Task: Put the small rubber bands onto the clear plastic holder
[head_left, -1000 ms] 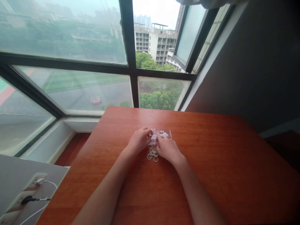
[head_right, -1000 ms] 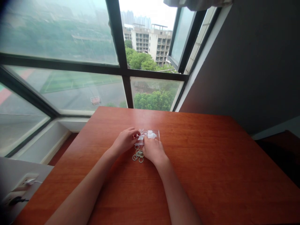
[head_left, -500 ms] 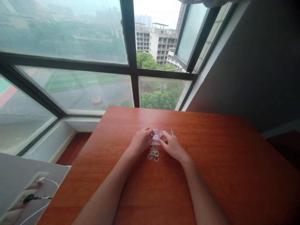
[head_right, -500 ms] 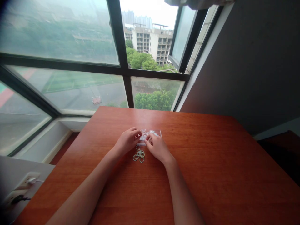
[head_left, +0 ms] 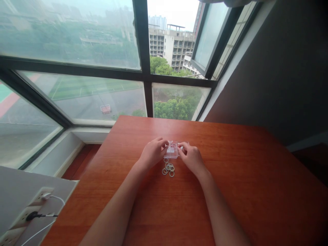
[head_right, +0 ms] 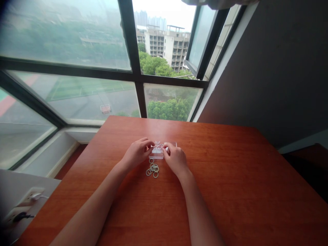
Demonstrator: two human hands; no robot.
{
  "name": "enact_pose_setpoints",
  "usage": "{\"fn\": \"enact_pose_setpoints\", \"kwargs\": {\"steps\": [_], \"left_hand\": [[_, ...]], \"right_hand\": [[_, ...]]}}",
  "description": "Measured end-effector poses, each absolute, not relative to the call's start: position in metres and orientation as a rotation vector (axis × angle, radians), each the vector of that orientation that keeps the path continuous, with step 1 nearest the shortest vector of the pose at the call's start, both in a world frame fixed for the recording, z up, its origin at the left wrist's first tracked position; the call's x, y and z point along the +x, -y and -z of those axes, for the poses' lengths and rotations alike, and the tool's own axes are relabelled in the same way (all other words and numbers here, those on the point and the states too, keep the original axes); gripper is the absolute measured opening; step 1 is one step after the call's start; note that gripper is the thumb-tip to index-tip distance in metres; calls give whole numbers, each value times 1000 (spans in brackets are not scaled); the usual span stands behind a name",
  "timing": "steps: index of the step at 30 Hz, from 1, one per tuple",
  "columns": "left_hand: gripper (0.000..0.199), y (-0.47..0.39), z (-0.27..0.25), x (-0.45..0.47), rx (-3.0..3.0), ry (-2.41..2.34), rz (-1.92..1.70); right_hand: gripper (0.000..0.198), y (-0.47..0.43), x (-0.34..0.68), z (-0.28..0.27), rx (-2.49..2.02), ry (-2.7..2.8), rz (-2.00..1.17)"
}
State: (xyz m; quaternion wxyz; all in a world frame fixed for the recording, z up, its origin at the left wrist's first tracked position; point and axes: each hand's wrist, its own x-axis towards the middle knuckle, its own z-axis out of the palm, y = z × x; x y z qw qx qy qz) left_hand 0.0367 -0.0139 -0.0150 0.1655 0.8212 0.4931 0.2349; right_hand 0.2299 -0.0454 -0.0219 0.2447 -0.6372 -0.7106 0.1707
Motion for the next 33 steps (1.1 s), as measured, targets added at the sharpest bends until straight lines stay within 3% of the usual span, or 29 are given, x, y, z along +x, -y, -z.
{"fn": "enact_pose_setpoints", "kwargs": {"steps": [8, 33], "left_hand": [[14, 10, 11, 28, 2324, -1383, -684], [17, 14, -6, 24, 2181, -1177, -667]], "right_hand": [[10, 68, 230, 4, -1538, 2230, -892], [15, 57, 225, 23, -1457, 1971, -694]]}}
